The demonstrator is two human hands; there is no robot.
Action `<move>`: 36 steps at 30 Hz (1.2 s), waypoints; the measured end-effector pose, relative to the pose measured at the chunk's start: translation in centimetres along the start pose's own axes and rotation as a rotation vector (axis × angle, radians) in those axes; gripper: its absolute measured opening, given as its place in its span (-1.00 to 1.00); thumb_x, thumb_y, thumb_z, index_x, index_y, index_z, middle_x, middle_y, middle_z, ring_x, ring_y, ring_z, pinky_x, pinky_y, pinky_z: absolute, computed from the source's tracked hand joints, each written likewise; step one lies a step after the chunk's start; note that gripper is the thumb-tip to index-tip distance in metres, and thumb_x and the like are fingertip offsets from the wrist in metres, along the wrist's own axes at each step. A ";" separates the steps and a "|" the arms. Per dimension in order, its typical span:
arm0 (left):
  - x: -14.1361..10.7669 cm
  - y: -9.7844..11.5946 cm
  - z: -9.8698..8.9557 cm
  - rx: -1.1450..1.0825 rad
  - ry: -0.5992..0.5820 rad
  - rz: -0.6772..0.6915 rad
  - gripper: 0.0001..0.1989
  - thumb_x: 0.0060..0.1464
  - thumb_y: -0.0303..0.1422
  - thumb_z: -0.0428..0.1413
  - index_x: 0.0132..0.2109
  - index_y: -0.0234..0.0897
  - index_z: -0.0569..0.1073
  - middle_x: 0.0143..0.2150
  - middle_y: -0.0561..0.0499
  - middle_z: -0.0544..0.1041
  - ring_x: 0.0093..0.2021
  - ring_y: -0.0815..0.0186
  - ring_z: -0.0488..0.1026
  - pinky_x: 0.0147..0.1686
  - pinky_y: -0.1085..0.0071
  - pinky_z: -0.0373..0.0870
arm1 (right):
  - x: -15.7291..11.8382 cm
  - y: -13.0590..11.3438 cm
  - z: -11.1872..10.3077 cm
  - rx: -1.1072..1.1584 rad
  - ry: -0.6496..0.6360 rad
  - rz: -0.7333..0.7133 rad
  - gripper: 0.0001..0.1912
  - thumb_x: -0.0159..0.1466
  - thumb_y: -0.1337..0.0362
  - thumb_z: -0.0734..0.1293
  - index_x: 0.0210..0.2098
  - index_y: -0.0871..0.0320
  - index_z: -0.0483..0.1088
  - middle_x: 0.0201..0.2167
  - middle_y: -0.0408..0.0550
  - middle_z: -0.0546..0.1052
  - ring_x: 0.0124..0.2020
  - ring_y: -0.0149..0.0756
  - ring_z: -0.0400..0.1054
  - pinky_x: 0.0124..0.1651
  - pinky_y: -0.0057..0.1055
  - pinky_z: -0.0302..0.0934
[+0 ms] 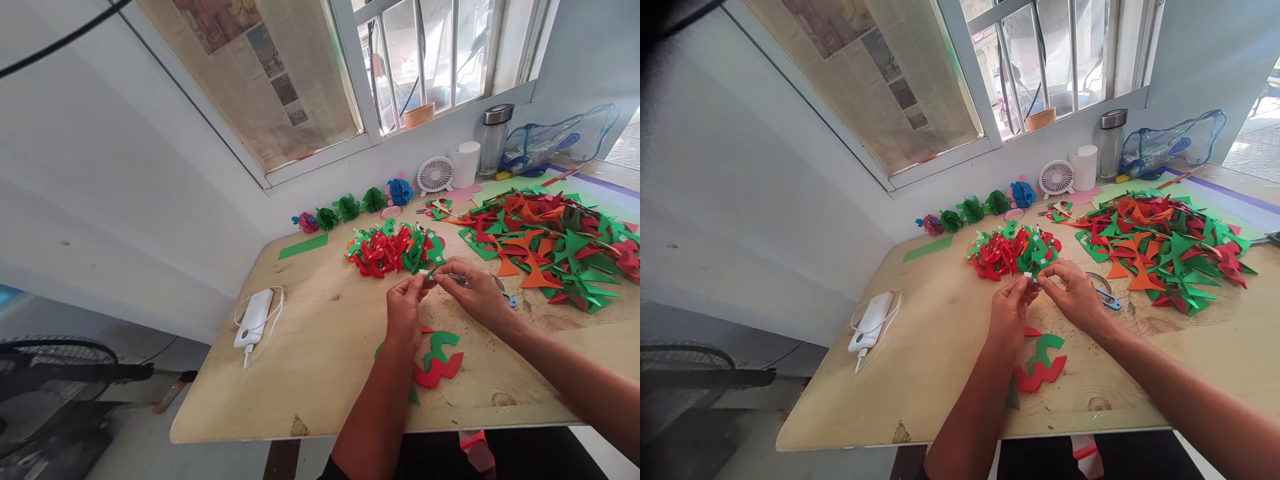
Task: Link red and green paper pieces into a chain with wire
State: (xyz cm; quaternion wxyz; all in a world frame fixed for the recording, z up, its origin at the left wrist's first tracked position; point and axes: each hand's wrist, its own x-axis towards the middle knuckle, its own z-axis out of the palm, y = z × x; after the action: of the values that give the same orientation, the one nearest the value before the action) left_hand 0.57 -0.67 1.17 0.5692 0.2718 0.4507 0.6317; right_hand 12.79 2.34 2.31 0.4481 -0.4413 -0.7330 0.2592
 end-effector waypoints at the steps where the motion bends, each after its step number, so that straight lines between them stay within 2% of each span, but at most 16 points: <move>1: 0.0 0.0 0.0 -0.014 0.008 -0.010 -0.71 -0.13 -0.15 0.22 -0.43 -0.33 0.55 -0.40 -0.08 0.56 -0.32 0.31 0.49 -0.20 0.39 0.29 | 0.0 0.0 0.0 0.004 0.003 -0.002 -0.81 0.19 0.16 0.25 -0.48 0.08 0.40 -0.45 -0.08 0.48 -0.33 -0.24 0.35 -0.25 -0.31 0.19; 9: -0.1 0.2 0.0 -0.045 -0.005 0.004 -0.74 -0.12 -0.18 0.22 -0.43 -0.33 0.56 -0.41 -0.05 0.56 -0.34 0.34 0.48 -0.21 0.41 0.28 | 0.0 0.1 0.1 0.002 0.002 -0.015 -0.83 0.18 0.18 0.25 -0.46 0.09 0.40 -0.43 -0.06 0.50 -0.32 -0.22 0.35 -0.25 -0.29 0.19; 20: -0.2 -0.3 -0.1 0.031 -0.042 0.034 -0.75 -0.07 -0.19 0.19 -0.37 -0.32 0.58 -0.35 -0.08 0.59 -0.27 0.31 0.48 -0.15 0.38 0.28 | -0.1 0.6 0.3 -0.063 0.029 -0.056 -0.84 0.18 0.21 0.23 -0.48 0.11 0.36 -0.46 -0.05 0.46 -0.30 -0.19 0.33 -0.21 -0.27 0.18; 36: 0.0 -1.0 0.2 -0.019 -0.015 0.099 -0.74 -0.15 -0.20 0.25 -0.39 -0.34 0.59 -0.41 -0.06 0.56 -0.32 0.32 0.46 -0.13 0.36 0.30 | -0.3 0.2 0.8 -0.169 0.097 -0.076 -0.85 0.16 0.26 0.22 -0.50 0.12 0.36 -0.43 -0.02 0.47 -0.32 -0.19 0.33 -0.22 -0.27 0.18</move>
State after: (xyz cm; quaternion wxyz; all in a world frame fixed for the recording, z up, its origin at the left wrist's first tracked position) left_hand 1.20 -0.71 0.42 0.5431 0.2930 0.4267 0.6612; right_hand 12.26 2.17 1.65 0.4537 -0.4616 -0.7458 0.1575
